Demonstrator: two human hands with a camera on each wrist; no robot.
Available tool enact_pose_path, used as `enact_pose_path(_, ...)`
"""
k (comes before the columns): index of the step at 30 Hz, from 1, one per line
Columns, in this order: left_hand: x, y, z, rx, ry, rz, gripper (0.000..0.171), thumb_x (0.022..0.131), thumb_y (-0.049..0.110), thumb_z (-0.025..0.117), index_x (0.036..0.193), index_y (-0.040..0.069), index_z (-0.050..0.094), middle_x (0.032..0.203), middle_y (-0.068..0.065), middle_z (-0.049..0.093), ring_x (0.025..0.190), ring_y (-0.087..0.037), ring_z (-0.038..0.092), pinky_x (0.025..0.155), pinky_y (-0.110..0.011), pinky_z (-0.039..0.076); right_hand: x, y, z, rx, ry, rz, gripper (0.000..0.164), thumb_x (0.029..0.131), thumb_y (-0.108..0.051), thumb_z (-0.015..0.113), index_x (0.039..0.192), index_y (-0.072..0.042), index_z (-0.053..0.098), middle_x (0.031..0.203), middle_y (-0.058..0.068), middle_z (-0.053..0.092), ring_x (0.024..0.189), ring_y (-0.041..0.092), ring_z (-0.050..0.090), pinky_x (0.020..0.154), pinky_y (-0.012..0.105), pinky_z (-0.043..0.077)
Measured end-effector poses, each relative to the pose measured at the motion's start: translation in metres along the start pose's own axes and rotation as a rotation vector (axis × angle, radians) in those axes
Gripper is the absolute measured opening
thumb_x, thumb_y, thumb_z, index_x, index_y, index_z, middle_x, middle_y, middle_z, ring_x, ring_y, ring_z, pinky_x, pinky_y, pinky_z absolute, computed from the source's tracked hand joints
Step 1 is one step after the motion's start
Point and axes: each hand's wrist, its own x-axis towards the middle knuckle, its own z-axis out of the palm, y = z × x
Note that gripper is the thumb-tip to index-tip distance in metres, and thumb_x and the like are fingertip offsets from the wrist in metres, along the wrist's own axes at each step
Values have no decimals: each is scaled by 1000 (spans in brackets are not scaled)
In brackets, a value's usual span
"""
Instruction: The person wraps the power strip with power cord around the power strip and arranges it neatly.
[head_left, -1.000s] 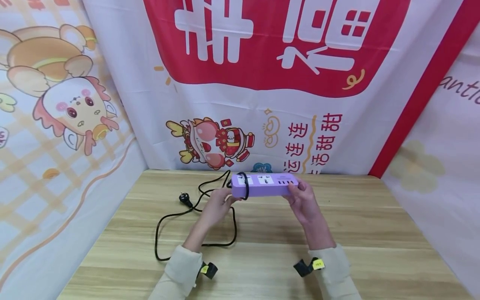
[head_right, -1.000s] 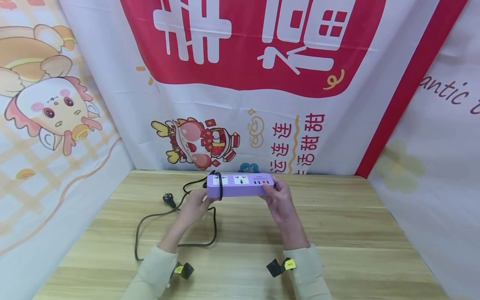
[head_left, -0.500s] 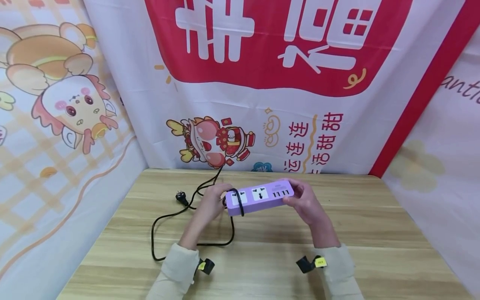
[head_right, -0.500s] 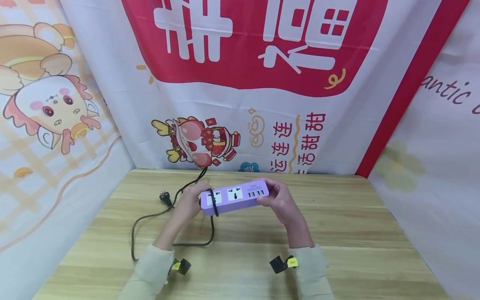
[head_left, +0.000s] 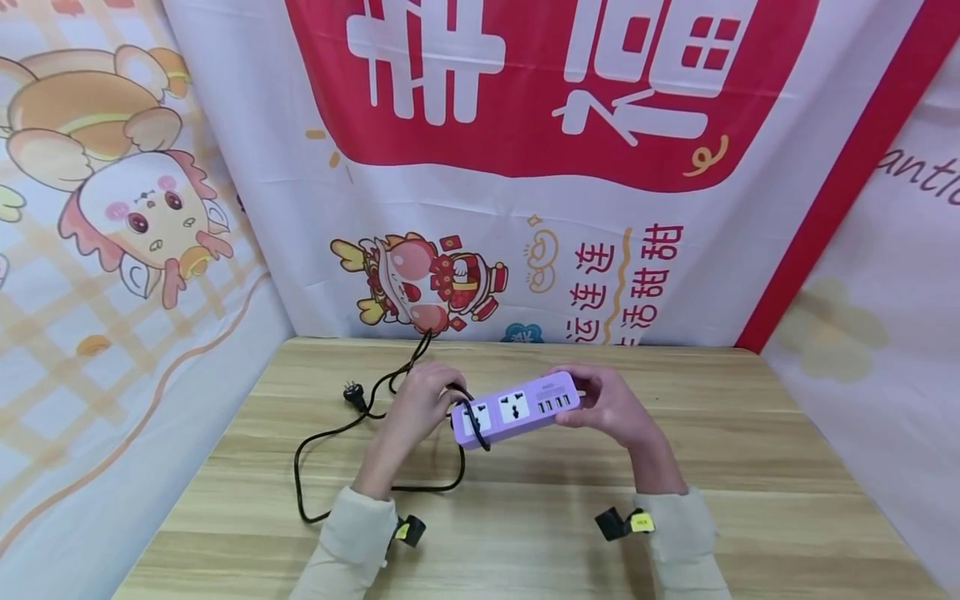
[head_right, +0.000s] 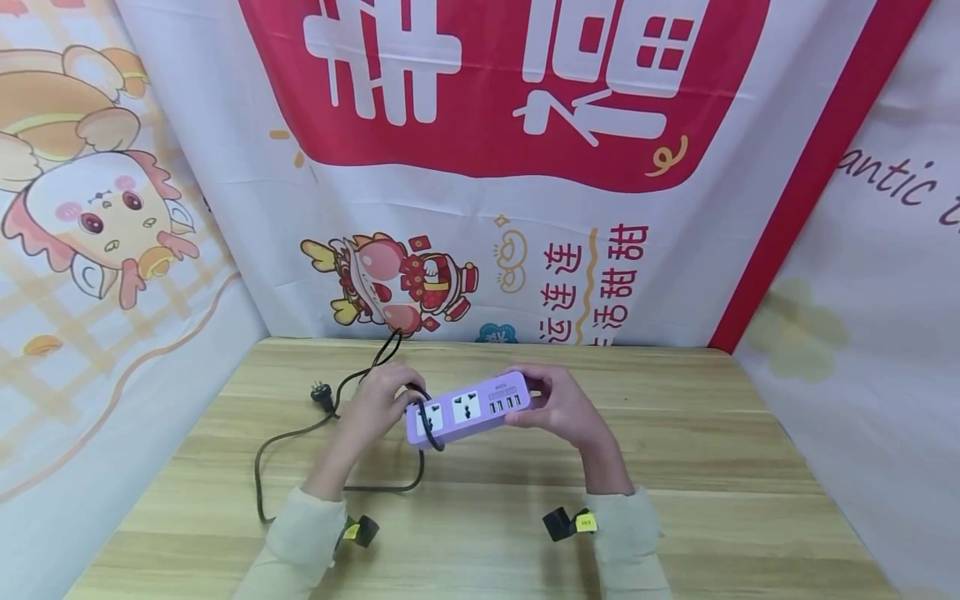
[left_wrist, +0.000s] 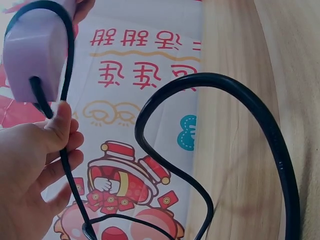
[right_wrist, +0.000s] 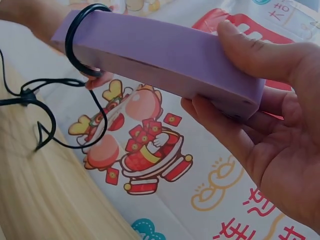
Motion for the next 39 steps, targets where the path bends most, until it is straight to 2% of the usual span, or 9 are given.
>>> enact_pose_path(6, 1, 2, 0, 43, -7, 17, 12, 77, 11, 81, 83, 13, 72, 85, 0, 74, 86, -19, 69, 91, -41, 53, 1, -6, 5, -100, 11, 64, 47, 80, -9, 82, 124, -7, 66, 111, 11, 69, 90, 21, 64, 74, 28, 58)
enact_pose_path(10, 1, 3, 0, 76, 14, 26, 13, 76, 10, 83, 81, 13, 72, 83, 0, 74, 82, -18, 69, 81, -38, 53, 2, -12, 8, -144, 31, 93, 48, 79, -14, 84, 123, -9, 66, 111, 8, 70, 91, 24, 64, 75, 28, 58)
enact_pose_path(14, 0, 6, -1, 110, 14, 7, 11, 78, 11, 83, 82, 13, 72, 82, 1, 74, 76, -16, 68, 67, -32, 49, 3, -17, 13, -209, 59, 132, 50, 78, -20, 86, 123, -13, 67, 112, 6, 70, 91, 23, 66, 77, 28, 59)
enact_pose_path(16, 0, 9, -2, 127, 10, -21, 10, 79, 13, 82, 83, 13, 73, 81, 1, 74, 73, -15, 68, 64, -30, 48, 4, -18, 15, -243, 74, 150, 49, 77, -20, 87, 122, -14, 68, 112, 4, 71, 92, 20, 66, 78, 27, 59)
enact_pose_path(21, 0, 15, -4, 155, -19, -129, 9, 81, 10, 82, 86, 10, 74, 82, -2, 73, 72, -17, 67, 69, -33, 54, 7, -21, 23, -297, 101, 162, 49, 77, -16, 87, 122, -14, 68, 112, 2, 71, 93, 18, 68, 79, 28, 59)
enact_pose_path(25, 0, 18, -5, 163, -37, -192, 6, 85, 7, 77, 89, 9, 74, 85, -4, 73, 75, -19, 69, 71, -34, 57, 9, -20, 28, -342, 131, 147, 51, 75, -14, 88, 122, -11, 68, 113, 5, 71, 93, 18, 68, 78, 29, 60)
enact_pose_path(29, 1, 20, -7, 132, -6, -196, 6, 88, 4, 72, 93, 7, 75, 90, -7, 75, 82, -23, 72, 76, -38, 59, 11, -18, 31, -396, 169, 124, 54, 74, -13, 89, 122, -7, 67, 114, 9, 71, 92, 19, 69, 77, 31, 61)
enact_pose_path(33, 2, 20, -5, 82, 64, -168, 9, 89, 0, 70, 95, 4, 75, 94, -11, 76, 87, -26, 73, 79, -40, 59, 12, -17, 34, -436, 200, 116, 55, 74, -13, 89, 124, -7, 66, 116, 9, 71, 94, 19, 69, 79, 35, 61)
enact_pose_path(39, 1, 24, -2, 10, 142, -179, 12, 88, -1, 70, 99, 2, 75, 95, -13, 76, 87, -27, 73, 80, -41, 59, 13, -17, 37, -491, 227, 110, 56, 74, -14, 89, 125, -9, 66, 116, 8, 71, 95, 18, 69, 80, 29, 61)
